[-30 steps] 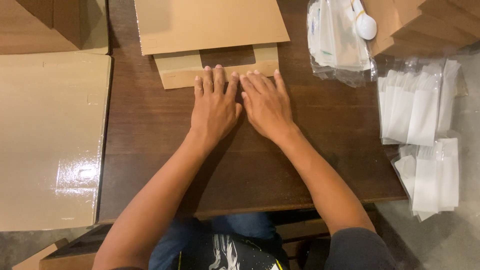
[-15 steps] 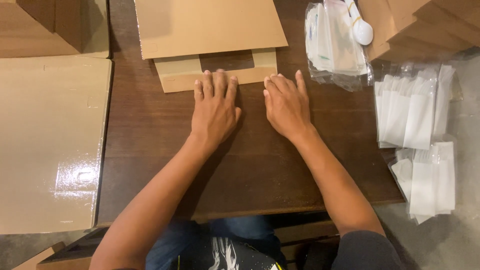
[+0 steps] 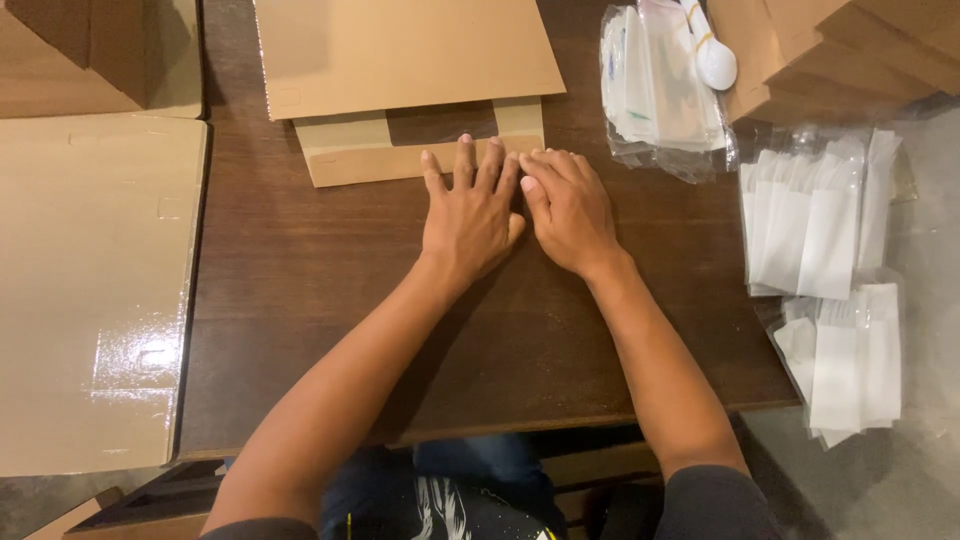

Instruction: The person folds and assembles a flat cardboard box on a wooden table. They fold the bottom flaps, tuck the side tabs, and then fold the top flaps to form the box shape. The person handles the box by hand without using tools.

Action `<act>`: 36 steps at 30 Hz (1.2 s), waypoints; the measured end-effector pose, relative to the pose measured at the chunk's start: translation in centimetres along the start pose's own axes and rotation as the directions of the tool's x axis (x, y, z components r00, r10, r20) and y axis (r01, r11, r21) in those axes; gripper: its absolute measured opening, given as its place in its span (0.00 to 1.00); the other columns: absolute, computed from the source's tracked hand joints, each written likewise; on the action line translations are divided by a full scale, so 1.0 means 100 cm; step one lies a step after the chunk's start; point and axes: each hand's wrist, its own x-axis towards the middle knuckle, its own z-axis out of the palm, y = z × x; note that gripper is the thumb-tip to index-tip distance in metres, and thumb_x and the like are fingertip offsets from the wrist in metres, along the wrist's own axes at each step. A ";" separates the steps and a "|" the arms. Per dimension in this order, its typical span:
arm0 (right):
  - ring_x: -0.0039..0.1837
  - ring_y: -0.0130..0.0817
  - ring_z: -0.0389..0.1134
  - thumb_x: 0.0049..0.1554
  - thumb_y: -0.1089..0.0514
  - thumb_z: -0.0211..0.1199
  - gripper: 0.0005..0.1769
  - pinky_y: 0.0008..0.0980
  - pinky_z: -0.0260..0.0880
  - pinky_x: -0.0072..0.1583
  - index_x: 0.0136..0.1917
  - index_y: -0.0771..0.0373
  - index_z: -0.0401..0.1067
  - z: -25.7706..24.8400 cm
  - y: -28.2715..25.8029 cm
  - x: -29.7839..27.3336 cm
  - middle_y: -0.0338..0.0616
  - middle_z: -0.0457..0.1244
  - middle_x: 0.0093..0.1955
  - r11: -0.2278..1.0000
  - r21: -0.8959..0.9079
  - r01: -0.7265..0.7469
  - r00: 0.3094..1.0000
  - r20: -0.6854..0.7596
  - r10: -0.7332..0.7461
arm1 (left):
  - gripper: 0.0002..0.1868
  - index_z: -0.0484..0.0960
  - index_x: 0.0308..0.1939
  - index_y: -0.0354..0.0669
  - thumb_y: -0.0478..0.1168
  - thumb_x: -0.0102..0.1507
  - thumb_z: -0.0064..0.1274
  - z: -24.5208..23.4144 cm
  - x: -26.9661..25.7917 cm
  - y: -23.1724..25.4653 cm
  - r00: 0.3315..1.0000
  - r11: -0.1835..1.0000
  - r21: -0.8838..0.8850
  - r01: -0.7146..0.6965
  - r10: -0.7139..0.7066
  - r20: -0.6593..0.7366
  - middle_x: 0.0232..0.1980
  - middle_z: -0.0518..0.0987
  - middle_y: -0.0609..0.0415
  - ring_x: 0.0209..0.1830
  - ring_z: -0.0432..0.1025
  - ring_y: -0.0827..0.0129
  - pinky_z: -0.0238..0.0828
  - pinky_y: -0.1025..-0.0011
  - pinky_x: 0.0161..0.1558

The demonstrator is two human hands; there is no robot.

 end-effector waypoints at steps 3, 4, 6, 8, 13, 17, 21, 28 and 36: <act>0.64 0.53 0.66 0.70 0.46 0.52 0.21 0.51 0.62 0.69 0.69 0.57 0.75 0.005 0.005 -0.004 0.46 0.65 0.58 0.998 -0.066 0.021 1.000 0.019 -0.020 | 0.37 0.59 0.80 0.50 0.52 0.66 0.34 0.004 -0.002 -0.006 0.999 1.000 -0.011 -0.012 0.012 -0.048 0.82 0.56 0.49 0.82 0.45 0.42 0.37 0.24 0.70; 0.64 0.53 0.66 0.70 0.46 0.52 0.21 0.51 0.62 0.69 0.69 0.57 0.75 0.003 0.004 -0.005 0.46 0.65 0.58 0.997 -0.069 0.020 1.000 0.018 -0.019 | 0.37 0.59 0.80 0.50 0.52 0.66 0.34 0.005 -0.004 -0.007 0.999 1.000 -0.012 -0.015 0.014 -0.049 0.82 0.56 0.49 0.82 0.45 0.42 0.37 0.24 0.70; 0.64 0.52 0.66 0.70 0.43 0.50 0.22 0.53 0.61 0.70 0.70 0.51 0.74 0.002 0.001 -0.005 0.43 0.64 0.58 0.994 -0.107 0.021 0.999 0.046 -0.016 | 0.36 0.61 0.79 0.50 0.51 0.66 0.35 0.007 -0.008 -0.014 0.995 0.999 -0.011 -0.041 0.039 -0.092 0.81 0.58 0.48 0.81 0.47 0.44 0.39 0.28 0.71; 0.64 0.51 0.66 0.70 0.42 0.52 0.22 0.53 0.61 0.70 0.69 0.50 0.75 0.005 0.002 -0.004 0.43 0.63 0.58 0.993 -0.116 0.023 0.999 0.039 -0.018 | 0.36 0.61 0.79 0.49 0.50 0.66 0.35 0.000 -0.013 -0.019 0.997 0.999 -0.009 -0.041 0.041 -0.072 0.82 0.58 0.49 0.82 0.47 0.44 0.39 0.31 0.72; 0.64 0.51 0.66 0.69 0.41 0.55 0.20 0.53 0.62 0.68 0.67 0.48 0.77 0.005 0.001 -0.005 0.42 0.63 0.57 0.993 -0.121 0.005 0.999 0.039 0.000 | 0.36 0.62 0.79 0.48 0.50 0.65 0.35 -0.012 -0.025 -0.032 0.998 0.999 -0.003 -0.046 0.046 -0.032 0.82 0.57 0.49 0.82 0.48 0.47 0.39 0.34 0.73; 0.63 0.52 0.66 0.69 0.40 0.55 0.21 0.53 0.63 0.68 0.67 0.49 0.77 0.007 0.000 -0.005 0.43 0.63 0.57 0.994 -0.108 -0.010 0.999 0.048 0.015 | 0.36 0.63 0.79 0.48 0.50 0.65 0.34 -0.017 -0.035 -0.047 0.998 0.998 0.021 -0.054 0.055 -0.035 0.82 0.58 0.50 0.82 0.48 0.50 0.39 0.36 0.73; 0.64 0.52 0.66 0.69 0.42 0.56 0.20 0.54 0.62 0.69 0.68 0.49 0.77 0.008 0.002 -0.006 0.44 0.63 0.58 0.994 -0.107 -0.026 0.998 0.061 0.033 | 0.37 0.63 0.79 0.47 0.50 0.65 0.35 -0.025 -0.046 -0.064 0.998 0.997 0.054 -0.055 0.056 -0.007 0.82 0.59 0.50 0.82 0.48 0.50 0.38 0.38 0.74; 0.64 0.51 0.66 0.70 0.42 0.55 0.20 0.54 0.61 0.70 0.68 0.49 0.76 0.006 0.000 -0.005 0.43 0.63 0.59 0.994 -0.098 -0.049 0.996 0.071 0.056 | 0.36 0.65 0.78 0.47 0.50 0.65 0.35 -0.036 -0.064 -0.086 0.999 0.994 0.106 -0.033 0.034 -0.004 0.82 0.60 0.50 0.82 0.50 0.49 0.38 0.37 0.73; 0.64 0.50 0.66 0.70 0.43 0.56 0.19 0.52 0.61 0.69 0.68 0.48 0.76 0.007 0.002 -0.008 0.42 0.63 0.58 0.995 -0.089 -0.053 0.995 0.075 0.060 | 0.35 0.68 0.76 0.47 0.50 0.65 0.34 -0.043 -0.082 -0.108 1.000 0.987 0.161 0.001 0.001 -0.011 0.81 0.63 0.52 0.82 0.49 0.47 0.39 0.39 0.73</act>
